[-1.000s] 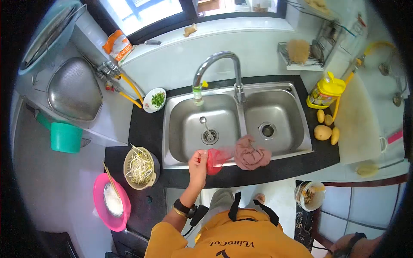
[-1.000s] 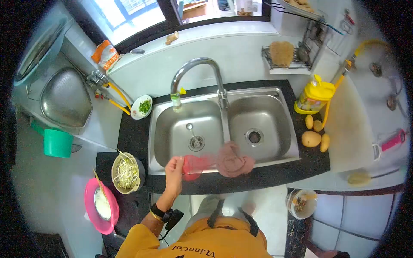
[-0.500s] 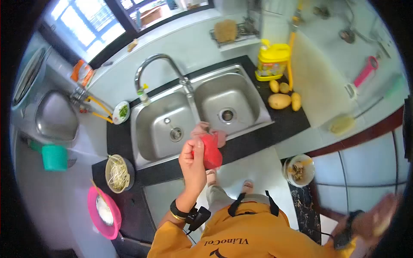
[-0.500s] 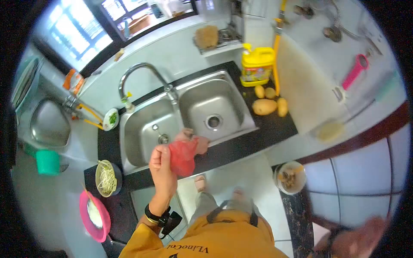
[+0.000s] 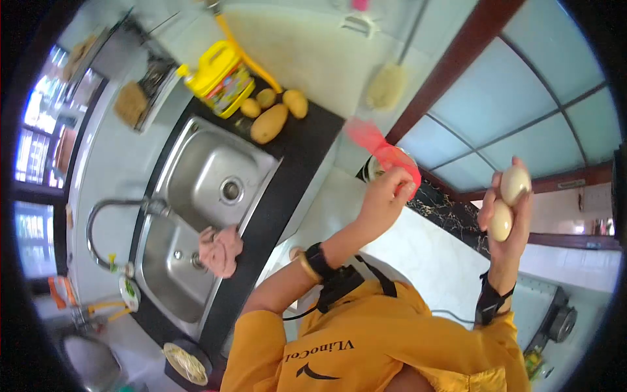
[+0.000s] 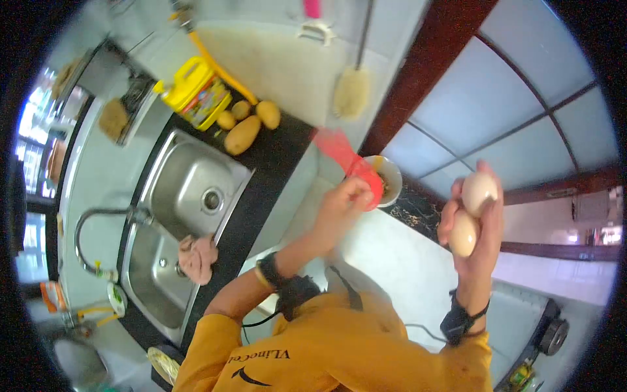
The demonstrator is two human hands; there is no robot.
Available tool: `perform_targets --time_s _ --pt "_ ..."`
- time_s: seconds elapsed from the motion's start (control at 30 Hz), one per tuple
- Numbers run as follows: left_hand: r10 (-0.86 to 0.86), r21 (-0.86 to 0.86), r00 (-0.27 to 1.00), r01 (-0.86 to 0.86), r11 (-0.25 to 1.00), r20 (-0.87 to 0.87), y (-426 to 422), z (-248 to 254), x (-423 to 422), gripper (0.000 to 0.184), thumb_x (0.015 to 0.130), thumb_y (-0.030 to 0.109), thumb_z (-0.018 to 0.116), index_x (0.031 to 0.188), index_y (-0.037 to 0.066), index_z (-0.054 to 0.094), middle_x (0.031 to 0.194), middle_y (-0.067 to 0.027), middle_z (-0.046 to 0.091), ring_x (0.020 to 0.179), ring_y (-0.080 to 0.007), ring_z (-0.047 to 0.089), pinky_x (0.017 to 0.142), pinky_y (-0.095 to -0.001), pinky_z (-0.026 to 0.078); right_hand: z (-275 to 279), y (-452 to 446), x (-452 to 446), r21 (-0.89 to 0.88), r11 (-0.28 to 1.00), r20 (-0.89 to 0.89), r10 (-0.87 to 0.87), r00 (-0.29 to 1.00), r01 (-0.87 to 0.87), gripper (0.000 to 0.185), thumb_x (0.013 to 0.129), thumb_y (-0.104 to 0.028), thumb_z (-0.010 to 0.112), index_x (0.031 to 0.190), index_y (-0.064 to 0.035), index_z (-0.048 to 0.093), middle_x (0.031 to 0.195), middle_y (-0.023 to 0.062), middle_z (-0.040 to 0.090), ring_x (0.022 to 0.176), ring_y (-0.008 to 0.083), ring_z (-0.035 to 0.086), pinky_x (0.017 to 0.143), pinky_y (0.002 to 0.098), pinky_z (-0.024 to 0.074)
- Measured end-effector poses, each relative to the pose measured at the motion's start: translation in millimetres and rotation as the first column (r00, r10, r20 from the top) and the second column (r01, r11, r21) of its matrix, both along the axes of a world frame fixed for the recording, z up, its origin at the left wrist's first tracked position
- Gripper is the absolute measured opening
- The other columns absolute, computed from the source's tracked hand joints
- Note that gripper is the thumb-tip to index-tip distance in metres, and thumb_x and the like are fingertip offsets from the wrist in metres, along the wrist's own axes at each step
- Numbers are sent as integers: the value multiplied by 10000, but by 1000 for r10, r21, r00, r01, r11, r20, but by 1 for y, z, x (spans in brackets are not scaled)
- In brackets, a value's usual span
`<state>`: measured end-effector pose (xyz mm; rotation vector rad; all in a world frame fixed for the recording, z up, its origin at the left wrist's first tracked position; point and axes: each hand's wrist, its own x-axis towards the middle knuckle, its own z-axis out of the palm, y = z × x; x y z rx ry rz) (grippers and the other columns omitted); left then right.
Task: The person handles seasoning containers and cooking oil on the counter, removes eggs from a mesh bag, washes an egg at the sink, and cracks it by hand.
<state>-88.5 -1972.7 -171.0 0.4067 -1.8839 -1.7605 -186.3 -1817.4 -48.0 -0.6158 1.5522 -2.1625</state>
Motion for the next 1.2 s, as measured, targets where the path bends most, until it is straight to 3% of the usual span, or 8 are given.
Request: perform_targets --time_s 0.13,0.3,0.37,0.57,0.9,0.97,1.07,1.2 --pt "-97 -337 995 79 938 -36 26 -93 -74 83 806 94 550 827 25 508 752 -150 526 743 -321 545 641 -378 424 -40 39 -15 114 986 76 -131 988 122 547 883 -422 438 1278 -64 313 904 136 483 525 145 512 375 237 422" --pt "-230 104 917 207 973 327 49 -210 -127 81 822 121 533 862 53 513 795 -168 546 778 -318 549 658 -383 427 -93 77 -32 213 951 220 -271 937 225 532 873 -417 463 1251 -71 320 903 130 493 544 152 524 382 241 428" --pt "-49 -14 959 55 998 279 46 -268 -142 91 846 126 524 892 48 515 796 -126 567 758 -244 563 669 -338 439 -115 96 -38 249 941 281 -295 913 228 529 873 -404 476 1251 -71 314 905 123 500 555 156 531 383 242 429" --pt "-134 454 934 -33 891 332 27 -262 -140 125 882 165 509 985 94 512 834 -13 549 755 -116 539 602 -282 468 -131 108 -39 317 904 307 -383 871 286 535 881 -410 450 1277 -80 306 905 108 481 547 118 524 364 219 428" --pt "-199 614 925 -45 788 323 26 -281 -171 145 887 178 502 1013 107 488 955 -23 536 877 -141 548 680 -306 523 -126 98 -41 268 925 281 -342 897 268 524 876 -399 479 1241 -62 309 897 120 498 565 153 544 382 234 426" --pt "-91 641 950 -130 757 300 32 -280 -176 118 871 132 519 960 53 524 867 -14 553 802 -101 516 723 -245 434 -127 99 -39 261 926 312 -348 884 273 524 875 -397 483 1238 -62 308 893 120 502 561 157 544 384 237 427" --pt "-208 570 887 -74 818 413 27 -269 -178 176 881 212 516 1022 108 499 1031 -26 536 905 -138 545 702 -321 498 -128 101 -38 280 918 311 -364 878 281 524 874 -392 486 1237 -60 306 892 121 504 561 161 544 388 240 430" --pt "-170 625 936 -64 778 308 26 -277 -194 209 867 144 532 1057 59 509 964 -31 544 885 -120 510 778 -262 428 -130 106 -38 274 922 312 -355 881 274 518 875 -385 487 1237 -61 307 893 121 505 564 162 545 391 241 433"
